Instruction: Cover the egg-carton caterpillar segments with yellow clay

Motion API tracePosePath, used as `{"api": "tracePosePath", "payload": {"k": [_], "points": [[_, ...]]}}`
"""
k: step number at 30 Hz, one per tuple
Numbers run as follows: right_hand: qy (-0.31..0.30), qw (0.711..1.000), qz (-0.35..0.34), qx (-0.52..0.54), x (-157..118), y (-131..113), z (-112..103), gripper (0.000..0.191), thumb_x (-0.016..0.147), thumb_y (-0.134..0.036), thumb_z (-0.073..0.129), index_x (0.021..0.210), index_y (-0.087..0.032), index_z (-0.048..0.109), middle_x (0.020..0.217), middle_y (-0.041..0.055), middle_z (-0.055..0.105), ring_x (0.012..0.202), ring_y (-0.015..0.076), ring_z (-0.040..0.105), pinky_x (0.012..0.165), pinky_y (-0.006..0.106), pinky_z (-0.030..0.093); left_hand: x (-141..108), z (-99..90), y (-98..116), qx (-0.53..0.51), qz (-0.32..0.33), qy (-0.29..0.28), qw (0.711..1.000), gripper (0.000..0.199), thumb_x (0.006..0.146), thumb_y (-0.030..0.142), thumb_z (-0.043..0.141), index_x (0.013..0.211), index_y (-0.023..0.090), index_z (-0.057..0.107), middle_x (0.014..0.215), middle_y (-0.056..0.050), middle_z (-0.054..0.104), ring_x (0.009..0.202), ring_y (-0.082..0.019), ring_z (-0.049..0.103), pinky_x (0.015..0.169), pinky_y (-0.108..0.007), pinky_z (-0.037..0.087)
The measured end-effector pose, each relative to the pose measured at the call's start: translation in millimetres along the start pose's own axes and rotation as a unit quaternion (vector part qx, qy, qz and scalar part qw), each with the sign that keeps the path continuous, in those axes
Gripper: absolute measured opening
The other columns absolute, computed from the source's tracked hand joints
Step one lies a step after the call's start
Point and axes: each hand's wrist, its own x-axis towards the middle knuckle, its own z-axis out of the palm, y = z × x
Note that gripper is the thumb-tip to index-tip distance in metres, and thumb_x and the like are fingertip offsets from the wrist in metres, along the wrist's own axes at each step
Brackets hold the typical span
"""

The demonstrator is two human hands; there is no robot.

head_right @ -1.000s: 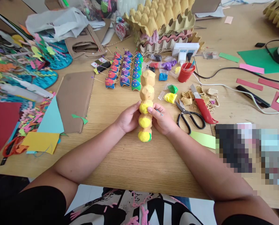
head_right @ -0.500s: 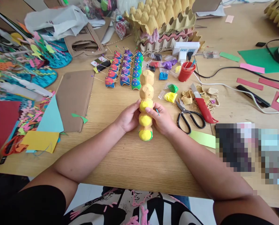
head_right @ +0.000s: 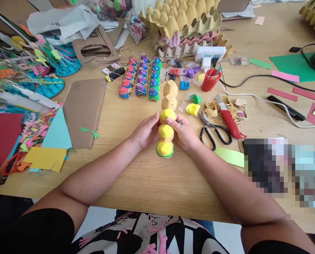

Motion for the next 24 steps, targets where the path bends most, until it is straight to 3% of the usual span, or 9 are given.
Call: {"api": "tracePosePath", "payload": {"k": [5,10,16,24], "points": [[-0.01,1.0,0.016,0.025,1,-3,-3,0.063,0.065,-0.063,0.121,0.096,-0.026,0.079,0.084,-0.0036,0.081,0.074,0.0152,0.072,0.074,0.032,0.065,1,-4.3,-2,0.028,0.038,-0.005,0.999,0.045,0.077,0.046,0.117,0.095,0.019,0.086,0.09,-0.001,0.088,0.085,-0.015,0.083,0.087,-0.028,0.064],[-0.032,0.999,0.016,0.018,2,-5,-3,0.06,0.067,-0.065,0.119,0.095,-0.026,0.083,0.085,-0.0024,0.083,0.078,0.0167,0.076,0.081,0.034,0.069,2,-6.0,-2,0.029,0.067,0.009,0.997,0.05,0.074,0.05,0.118,0.099,0.018,0.089,0.089,-0.001,0.088,0.085,-0.017,0.084,0.088,-0.03,0.065],[-0.009,1.0,-0.016,0.004,1,-7,2,0.063,0.067,-0.067,0.118,0.087,-0.025,0.077,0.073,-0.005,0.075,0.066,0.0136,0.067,0.068,0.03,0.063,2,-6.9,0,0.052,0.086,0.007,0.995,0.061,0.064,0.061,0.12,0.094,0.018,0.088,0.092,-0.002,0.089,0.086,-0.017,0.083,0.088,-0.031,0.064],[0.035,0.998,-0.05,-0.032,-2,-10,7,0.067,0.061,-0.069,0.12,0.078,-0.024,0.073,0.073,-0.0044,0.073,0.067,0.0124,0.064,0.065,0.028,0.057,1,-2.0,1,0.084,0.103,0.036,0.99,0.066,0.056,0.068,0.121,0.087,0.019,0.089,0.085,-0.001,0.087,0.083,-0.015,0.08,0.087,-0.03,0.062]]}}
